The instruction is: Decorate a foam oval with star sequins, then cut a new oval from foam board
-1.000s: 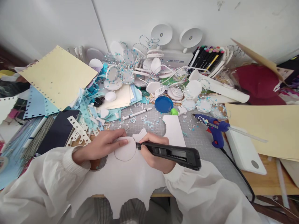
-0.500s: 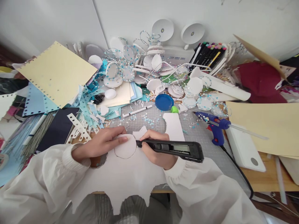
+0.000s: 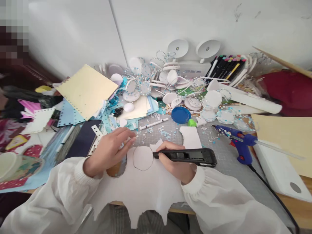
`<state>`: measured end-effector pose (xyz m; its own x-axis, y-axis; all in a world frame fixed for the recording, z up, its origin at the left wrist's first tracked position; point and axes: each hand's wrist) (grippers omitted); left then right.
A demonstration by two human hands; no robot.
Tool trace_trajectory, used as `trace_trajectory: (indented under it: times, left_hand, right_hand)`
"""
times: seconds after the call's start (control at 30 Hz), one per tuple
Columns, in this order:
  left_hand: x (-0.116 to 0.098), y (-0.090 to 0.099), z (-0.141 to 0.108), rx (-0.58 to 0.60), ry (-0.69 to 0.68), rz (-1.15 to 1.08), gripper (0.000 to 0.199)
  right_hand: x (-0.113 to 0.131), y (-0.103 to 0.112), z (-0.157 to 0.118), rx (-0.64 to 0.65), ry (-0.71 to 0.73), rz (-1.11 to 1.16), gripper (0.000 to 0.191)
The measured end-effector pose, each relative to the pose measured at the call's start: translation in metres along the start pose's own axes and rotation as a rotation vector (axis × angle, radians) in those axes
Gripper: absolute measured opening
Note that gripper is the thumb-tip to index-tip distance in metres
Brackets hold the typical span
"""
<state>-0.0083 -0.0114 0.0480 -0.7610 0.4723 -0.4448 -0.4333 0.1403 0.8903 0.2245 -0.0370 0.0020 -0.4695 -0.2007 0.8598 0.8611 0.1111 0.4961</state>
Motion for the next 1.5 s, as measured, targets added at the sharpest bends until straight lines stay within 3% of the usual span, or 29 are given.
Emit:
trace_trajectory:
  times: [0.17, 0.27, 0.37, 0.5, 0.6, 0.8, 0.9, 1.1, 1.23, 1.37, 1.5]
  left_hand:
    - [0.033, 0.038, -0.034, -0.237, 0.296, 0.224, 0.024]
    - [0.062, 0.041, -0.053, -0.201, 0.404, 0.419, 0.023]
    - [0.078, 0.031, -0.062, -0.145, 0.359, 0.438, 0.027]
    - [0.079, 0.019, -0.057, -0.145, 0.241, 0.397, 0.034]
    - [0.078, 0.021, -0.05, -0.158, 0.232, 0.376, 0.034]
    - [0.089, 0.037, -0.054, -0.285, 0.462, 0.475, 0.035]
    - [0.096, 0.035, -0.059, -0.266, 0.565, 0.554, 0.046]
    - [0.101, 0.024, -0.055, -0.289, 0.584, 0.651, 0.062]
    - [0.099, 0.022, -0.047, -0.272, 0.635, 0.695, 0.061]
    - [0.098, 0.021, -0.045, -0.283, 0.699, 0.651, 0.065]
    - [0.104, 0.024, -0.054, -0.296, 0.636, 0.54, 0.069]
  right_hand:
    - [0.003, -0.001, 0.002, 0.014, 0.024, 0.035, 0.009]
    - [0.002, -0.002, 0.002, 0.035, 0.053, 0.04, 0.009]
    - [0.001, -0.002, 0.003, 0.047, 0.065, 0.041, 0.009]
    - [0.001, -0.002, 0.003, 0.047, 0.076, 0.049, 0.009]
    - [0.001, -0.003, 0.003, 0.047, 0.073, 0.065, 0.009]
    - [-0.001, -0.005, 0.005, 0.061, 0.06, 0.113, 0.009]
    - [-0.001, -0.004, 0.005, 0.05, 0.069, 0.098, 0.009]
    - [0.0, -0.004, 0.004, 0.054, 0.055, 0.123, 0.01]
    - [0.002, -0.005, 0.004, 0.041, 0.056, 0.128, 0.011]
    - [0.001, -0.005, 0.004, 0.036, 0.05, 0.133, 0.012]
    - [0.002, -0.004, 0.004, 0.045, 0.037, 0.124, 0.012]
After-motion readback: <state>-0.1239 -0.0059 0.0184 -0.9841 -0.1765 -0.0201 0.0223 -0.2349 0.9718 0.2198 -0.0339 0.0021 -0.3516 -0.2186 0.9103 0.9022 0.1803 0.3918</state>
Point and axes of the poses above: each hand's wrist, its own z-axis towards the middle knuckle, its own y-axis out of the back of the hand, x = y × z, and after that the axes turned 6 degrees about -z, right-handed
